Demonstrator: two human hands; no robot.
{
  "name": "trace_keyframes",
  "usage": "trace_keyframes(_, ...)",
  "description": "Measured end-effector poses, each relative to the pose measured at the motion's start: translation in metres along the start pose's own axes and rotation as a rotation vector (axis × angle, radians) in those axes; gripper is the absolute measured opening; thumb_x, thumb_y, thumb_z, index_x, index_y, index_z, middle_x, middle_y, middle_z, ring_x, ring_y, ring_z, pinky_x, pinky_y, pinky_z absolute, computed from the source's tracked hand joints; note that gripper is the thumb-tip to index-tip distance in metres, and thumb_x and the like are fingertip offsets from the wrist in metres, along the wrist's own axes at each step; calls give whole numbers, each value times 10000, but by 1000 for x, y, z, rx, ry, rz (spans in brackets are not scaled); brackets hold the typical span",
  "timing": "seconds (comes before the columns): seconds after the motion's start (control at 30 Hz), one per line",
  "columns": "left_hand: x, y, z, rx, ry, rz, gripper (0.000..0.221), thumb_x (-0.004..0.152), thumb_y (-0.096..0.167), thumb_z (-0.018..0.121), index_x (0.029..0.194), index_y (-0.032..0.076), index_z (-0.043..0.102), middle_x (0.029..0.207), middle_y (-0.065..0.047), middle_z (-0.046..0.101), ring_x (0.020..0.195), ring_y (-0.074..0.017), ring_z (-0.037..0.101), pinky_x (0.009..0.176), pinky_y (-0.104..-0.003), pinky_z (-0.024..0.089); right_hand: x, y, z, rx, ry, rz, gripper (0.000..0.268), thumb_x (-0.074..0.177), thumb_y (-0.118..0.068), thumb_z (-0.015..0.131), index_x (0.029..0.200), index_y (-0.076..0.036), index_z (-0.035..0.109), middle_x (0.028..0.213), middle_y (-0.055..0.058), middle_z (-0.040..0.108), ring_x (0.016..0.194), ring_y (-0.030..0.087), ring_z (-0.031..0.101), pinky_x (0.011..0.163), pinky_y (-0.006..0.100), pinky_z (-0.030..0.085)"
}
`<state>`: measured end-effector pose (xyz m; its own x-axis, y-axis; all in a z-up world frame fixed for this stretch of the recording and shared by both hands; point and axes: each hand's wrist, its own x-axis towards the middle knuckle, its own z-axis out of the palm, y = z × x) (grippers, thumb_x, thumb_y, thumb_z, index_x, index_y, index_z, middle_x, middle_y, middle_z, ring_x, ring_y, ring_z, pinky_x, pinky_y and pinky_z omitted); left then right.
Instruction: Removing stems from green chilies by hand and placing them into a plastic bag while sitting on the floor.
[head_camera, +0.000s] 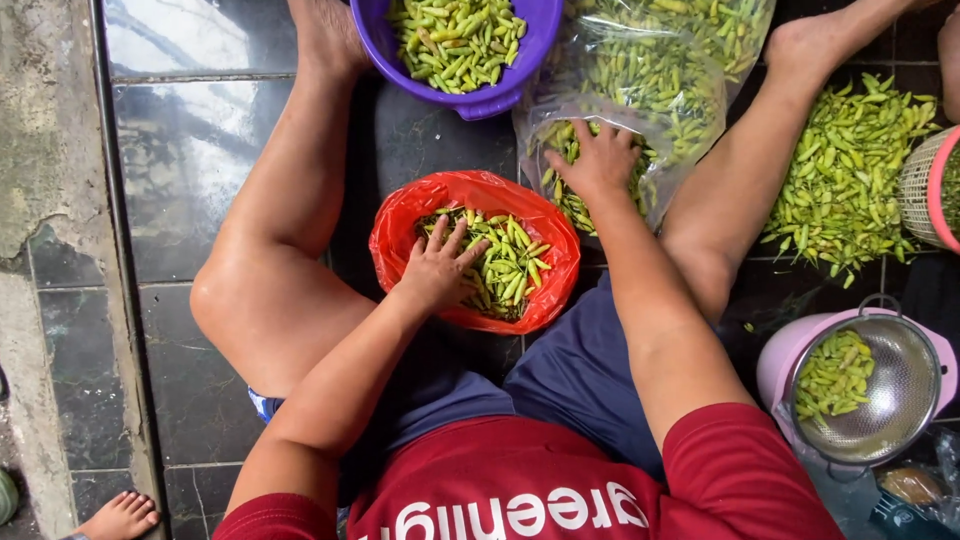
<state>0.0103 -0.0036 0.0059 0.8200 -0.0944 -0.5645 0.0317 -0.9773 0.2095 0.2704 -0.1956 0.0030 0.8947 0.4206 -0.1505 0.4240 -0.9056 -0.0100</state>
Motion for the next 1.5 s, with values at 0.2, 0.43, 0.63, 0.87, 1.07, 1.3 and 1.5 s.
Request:
trace_keyframes(0.2, 3, 1, -3, -6, 21, -18, 910, 881, 588, 693, 1636, 425, 212, 1732, -82, 117, 1591, -389, 24, 1188, -583, 297, 13, 31, 27, -13, 186, -105, 510, 933, -333, 687, 1418, -264, 544, 1286, 210, 483, 1171, 469, 485, 750, 574, 599)
trace_keyframes(0.43, 7, -3, 4, -14, 60, -14, 878, 870, 601, 677, 1622, 428, 257, 1726, -54, 164, 1593, -367, 72, 1174, -568, 332, 9, 25, -3, -42, 66, -75, 528, 939, -384, 681, 1440, -335, 523, 1206, 234, 565, 1103, 478, 560, 668, 628, 612)
trace_keyframes(0.63, 8, -2, -1, -22, 33, -23, 865, 881, 589, 662, 1625, 422, 252, 1729, -45, 158, 1597, -358, 53, 1182, -559, 321, 25, 42, 25, -23, 44, -15, 459, 969, -354, 690, 1398, -284, 545, 1234, 182, 564, 1180, 447, 520, 787, 643, 609)
trace_keyframes(0.87, 7, -4, -3, -40, 19, -13, 876, 882, 581, 674, 1627, 424, 241, 1730, -46, 154, 1597, -360, 52, 1177, -571, 325, 59, 83, 86, 38, 181, 21, 345, 927, -361, 724, 1271, -350, 691, 946, 147, 702, 942, 434, 698, 690, 601, 623)
trace_keyframes(1.07, 7, -3, -3, -27, 26, -12, 866, 883, 577, 679, 1622, 419, 255, 1725, -46, 170, 1594, -360, 66, 1170, -554, 335, 52, 85, 42, 499, 123, 211, 443, 817, -283, 802, 1228, -152, 701, 1207, 147, 634, 1175, 436, 632, 986, 580, 537)
trace_keyframes(1.3, 11, -4, 2, -7, 30, -7, 873, 886, 590, 675, 1628, 409, 254, 1730, -48, 157, 1594, -363, 59, 1170, -564, 332, -24, 52, -55, 1392, 48, 441, 727, 912, -252, 856, 1483, -63, 448, 1138, 220, 588, 836, 317, 757, 574, 395, 717)
trace_keyframes(1.5, 9, -8, 3, -30, 46, -2, 875, 882, 601, 672, 1629, 410, 258, 1728, -51, 172, 1594, -355, 72, 1177, -568, 336, -91, 40, -84, 1622, -155, 579, 376, 855, -191, 863, 1078, 3, 630, 962, 137, 677, 718, 214, 739, 464, 288, 607)
